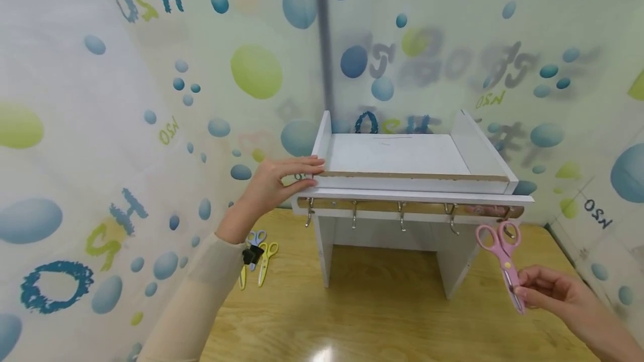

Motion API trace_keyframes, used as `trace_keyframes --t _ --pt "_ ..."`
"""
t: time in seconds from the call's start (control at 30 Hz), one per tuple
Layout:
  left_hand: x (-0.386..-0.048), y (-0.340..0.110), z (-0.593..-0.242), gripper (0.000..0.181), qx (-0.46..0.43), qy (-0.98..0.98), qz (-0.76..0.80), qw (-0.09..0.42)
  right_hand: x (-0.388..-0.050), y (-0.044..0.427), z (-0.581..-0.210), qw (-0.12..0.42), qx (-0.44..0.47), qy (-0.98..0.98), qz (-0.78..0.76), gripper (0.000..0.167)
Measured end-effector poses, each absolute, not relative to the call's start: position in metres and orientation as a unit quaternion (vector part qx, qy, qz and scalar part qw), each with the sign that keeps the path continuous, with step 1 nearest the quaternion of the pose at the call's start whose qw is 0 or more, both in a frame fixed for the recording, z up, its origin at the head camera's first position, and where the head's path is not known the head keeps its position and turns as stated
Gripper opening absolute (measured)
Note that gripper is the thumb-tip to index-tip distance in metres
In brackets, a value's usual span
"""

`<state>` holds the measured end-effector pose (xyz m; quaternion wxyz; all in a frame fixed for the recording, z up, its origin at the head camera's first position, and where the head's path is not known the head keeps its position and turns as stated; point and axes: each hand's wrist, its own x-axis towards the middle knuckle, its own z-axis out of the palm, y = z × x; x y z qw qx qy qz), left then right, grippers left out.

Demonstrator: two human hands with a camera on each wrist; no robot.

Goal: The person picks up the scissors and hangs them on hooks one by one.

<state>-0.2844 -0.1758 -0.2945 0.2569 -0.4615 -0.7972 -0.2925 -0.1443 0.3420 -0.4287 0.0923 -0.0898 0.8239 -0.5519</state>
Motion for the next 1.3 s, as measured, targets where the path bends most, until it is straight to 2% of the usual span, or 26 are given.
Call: trace_keyframes --t 0.23,0.57,0.67,0.87,1.03,1.3 --pt "-0.286 -0.175 -0.296 0.034 -0.464 -0.792 -0.292 0.267 -0.143 0.335 -0.432 0.070 -0.028 0.851 -0.520 0.012" --pt "-0.285 -0.176 -0.297 0.034 -0.458 -0.796 -0.295 0.264 -0.149 0.328 -0.442 0.053 -0.110 0.801 -0.586 0.021" --pt "-0.285 -0.176 -0.296 0.034 -0.459 -0.795 -0.296 0.264 -0.150 0.326 -0.444 0.052 -0.117 0.798 -0.589 0.019" --pt "-0.285 -0.179 -0.296 0.035 -0.453 -0.796 -0.302 0.264 -0.155 0.318 -0.444 0.049 -0.127 0.784 -0.606 0.033" --pt "-0.286 -0.179 -0.294 0.034 -0.451 -0.798 -0.299 0.265 -0.163 0.313 -0.445 0.041 -0.135 0.769 -0.623 0.035" --pt "-0.286 -0.174 -0.297 0.033 -0.455 -0.796 -0.300 0.264 -0.161 0.322 -0.450 0.038 -0.078 0.831 -0.549 0.025"
